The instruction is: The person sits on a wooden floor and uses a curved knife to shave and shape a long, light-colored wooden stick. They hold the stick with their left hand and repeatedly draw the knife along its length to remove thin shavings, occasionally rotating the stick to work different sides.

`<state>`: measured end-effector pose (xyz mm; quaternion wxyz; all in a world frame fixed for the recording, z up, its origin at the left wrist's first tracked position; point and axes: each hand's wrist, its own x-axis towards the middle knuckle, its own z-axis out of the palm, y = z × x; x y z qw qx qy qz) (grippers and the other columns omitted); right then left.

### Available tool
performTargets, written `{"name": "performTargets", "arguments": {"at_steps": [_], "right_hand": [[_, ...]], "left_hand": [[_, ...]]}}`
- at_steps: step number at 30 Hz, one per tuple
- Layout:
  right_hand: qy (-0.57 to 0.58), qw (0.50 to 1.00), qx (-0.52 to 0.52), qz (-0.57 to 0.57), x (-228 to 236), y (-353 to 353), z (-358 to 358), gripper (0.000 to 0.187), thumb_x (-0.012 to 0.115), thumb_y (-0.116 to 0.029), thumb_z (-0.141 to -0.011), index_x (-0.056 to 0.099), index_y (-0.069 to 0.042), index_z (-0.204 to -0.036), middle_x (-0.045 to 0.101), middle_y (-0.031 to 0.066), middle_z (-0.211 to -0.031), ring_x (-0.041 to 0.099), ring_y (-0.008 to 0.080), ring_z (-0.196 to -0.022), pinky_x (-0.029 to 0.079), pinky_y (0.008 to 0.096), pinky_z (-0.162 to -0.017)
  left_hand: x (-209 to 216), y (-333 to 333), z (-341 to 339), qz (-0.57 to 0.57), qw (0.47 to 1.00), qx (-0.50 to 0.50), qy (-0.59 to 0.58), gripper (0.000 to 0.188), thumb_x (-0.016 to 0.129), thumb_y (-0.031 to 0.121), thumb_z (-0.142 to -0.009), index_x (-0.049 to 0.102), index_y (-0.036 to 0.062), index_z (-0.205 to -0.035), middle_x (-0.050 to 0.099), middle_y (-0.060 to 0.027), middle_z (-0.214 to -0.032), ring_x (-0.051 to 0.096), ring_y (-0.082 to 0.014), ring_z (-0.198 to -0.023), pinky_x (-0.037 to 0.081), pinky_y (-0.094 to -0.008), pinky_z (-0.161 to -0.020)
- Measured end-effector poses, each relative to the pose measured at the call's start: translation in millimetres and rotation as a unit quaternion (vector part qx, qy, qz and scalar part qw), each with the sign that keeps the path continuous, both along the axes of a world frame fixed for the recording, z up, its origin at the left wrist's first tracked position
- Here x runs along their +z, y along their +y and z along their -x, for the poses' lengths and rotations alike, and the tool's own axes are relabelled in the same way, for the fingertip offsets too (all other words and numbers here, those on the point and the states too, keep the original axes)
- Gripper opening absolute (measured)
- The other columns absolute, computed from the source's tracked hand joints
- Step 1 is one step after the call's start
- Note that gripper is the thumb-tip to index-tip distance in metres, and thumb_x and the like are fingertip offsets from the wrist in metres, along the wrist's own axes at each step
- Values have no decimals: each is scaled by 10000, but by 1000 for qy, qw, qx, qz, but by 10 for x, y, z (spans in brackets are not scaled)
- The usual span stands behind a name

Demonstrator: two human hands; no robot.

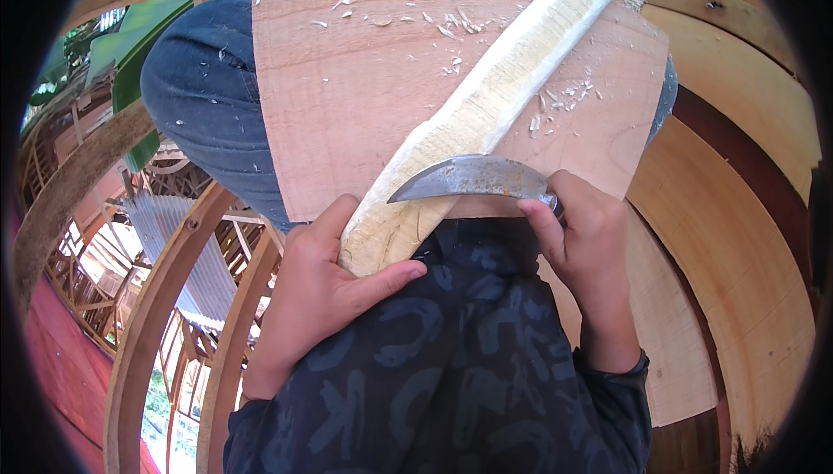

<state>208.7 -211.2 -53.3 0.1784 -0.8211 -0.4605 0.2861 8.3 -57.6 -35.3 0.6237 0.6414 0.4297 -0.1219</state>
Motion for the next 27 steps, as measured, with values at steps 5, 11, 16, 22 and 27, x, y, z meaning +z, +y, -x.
{"name": "performTargets", "arguments": {"at_steps": [5, 11, 16, 22, 27], "right_hand": [[-24, 999, -27, 9, 4, 12, -40, 347, 682, -325, -825, 551, -33, -691, 521, 134, -576, 547, 300, -496, 402, 375, -458], [-71, 976, -203, 32, -108, -307, -647, 354, 626, -278, -888, 530, 3, -695, 446, 145, -527, 435, 248, -437, 341, 332, -438], [12, 998, -51, 24, 140, -114, -171, 365, 676, -311, -843, 537, -14, -683, 475, 129, -527, 479, 249, -428, 371, 338, -434], [-17, 1000, 9, 16, -5, -19, -17, 405, 725, -393, -761, 535, -53, -653, 497, 93, -521, 532, 266, -456, 402, 356, -431], [-62, 998, 6, 5, -43, -26, -97, 436, 722, -431, -746, 510, -70, -624, 474, 88, -504, 526, 262, -454, 390, 358, -423]], "left_hand": [[28, 26, -3, 15, 1000, -11, 15, 495, 825, 312, -694, 590, -25, -971, 672, -164, -812, 678, -222, -776, 501, -308, -685], [64, -15, 172, 28, 999, 27, 24, 477, 823, 304, -697, 592, -24, -956, 668, -159, -806, 672, -218, -755, 495, -300, -678], [69, 23, 69, 17, 1000, -7, 23, 470, 819, 299, -702, 591, -25, -954, 670, -159, -805, 676, -222, -759, 493, -302, -674], [44, -11, 51, 34, 999, 17, 11, 471, 810, 312, -714, 582, -24, -953, 671, -166, -805, 683, -236, -771, 494, -310, -670], [42, -6, 27, 42, 999, 8, 13, 475, 806, 312, -719, 580, -24, -968, 679, -163, -821, 686, -234, -781, 499, -306, -677]]}}
